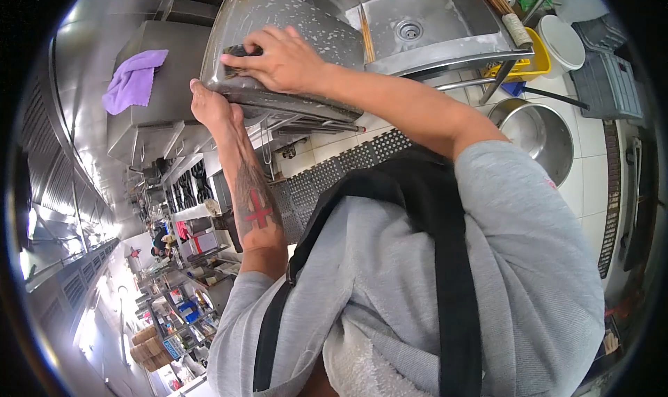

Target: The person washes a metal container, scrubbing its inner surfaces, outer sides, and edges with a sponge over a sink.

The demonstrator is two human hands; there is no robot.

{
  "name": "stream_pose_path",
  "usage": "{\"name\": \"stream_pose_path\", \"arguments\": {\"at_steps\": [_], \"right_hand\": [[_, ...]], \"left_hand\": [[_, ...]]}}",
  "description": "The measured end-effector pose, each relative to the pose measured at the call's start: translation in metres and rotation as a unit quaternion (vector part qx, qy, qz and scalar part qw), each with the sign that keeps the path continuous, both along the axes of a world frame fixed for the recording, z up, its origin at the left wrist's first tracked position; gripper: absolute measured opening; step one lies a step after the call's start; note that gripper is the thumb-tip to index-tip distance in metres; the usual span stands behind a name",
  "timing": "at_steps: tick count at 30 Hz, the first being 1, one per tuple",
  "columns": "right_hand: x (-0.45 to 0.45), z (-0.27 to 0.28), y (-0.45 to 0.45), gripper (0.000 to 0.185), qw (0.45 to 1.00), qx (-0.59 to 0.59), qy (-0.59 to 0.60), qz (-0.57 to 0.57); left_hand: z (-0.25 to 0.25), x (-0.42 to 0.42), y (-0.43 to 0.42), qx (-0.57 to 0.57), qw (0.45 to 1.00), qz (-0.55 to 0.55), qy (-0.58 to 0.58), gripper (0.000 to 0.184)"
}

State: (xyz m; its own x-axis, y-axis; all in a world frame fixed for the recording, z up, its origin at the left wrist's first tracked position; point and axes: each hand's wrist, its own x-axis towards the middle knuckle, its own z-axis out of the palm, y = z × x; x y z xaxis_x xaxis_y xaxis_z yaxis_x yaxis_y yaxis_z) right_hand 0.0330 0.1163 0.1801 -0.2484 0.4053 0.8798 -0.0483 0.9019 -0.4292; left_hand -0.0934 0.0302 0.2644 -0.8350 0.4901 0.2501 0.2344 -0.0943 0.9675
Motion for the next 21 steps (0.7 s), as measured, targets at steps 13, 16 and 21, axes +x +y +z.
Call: {"name": "stream_pose_path", "arguments": {"at_steps": [13,16,21], "right_hand": [[0.006,-0.014,0.003,0.055,0.999,0.014,-0.036,0.002],[-0.01,0.017,0.01,0.059,0.999,0.006,0.039,-0.003],[0.026,-0.059,-0.019,0.056,0.997,-0.044,-0.058,0.041]], "left_hand": [[0.005,0.008,0.014,0.065,0.995,-0.068,-0.019,0.043],[0.001,0.003,0.008,0.045,0.998,-0.047,0.004,0.05],[-0.001,-0.002,0.005,0.058,0.998,0.001,-0.027,0.052]]}}
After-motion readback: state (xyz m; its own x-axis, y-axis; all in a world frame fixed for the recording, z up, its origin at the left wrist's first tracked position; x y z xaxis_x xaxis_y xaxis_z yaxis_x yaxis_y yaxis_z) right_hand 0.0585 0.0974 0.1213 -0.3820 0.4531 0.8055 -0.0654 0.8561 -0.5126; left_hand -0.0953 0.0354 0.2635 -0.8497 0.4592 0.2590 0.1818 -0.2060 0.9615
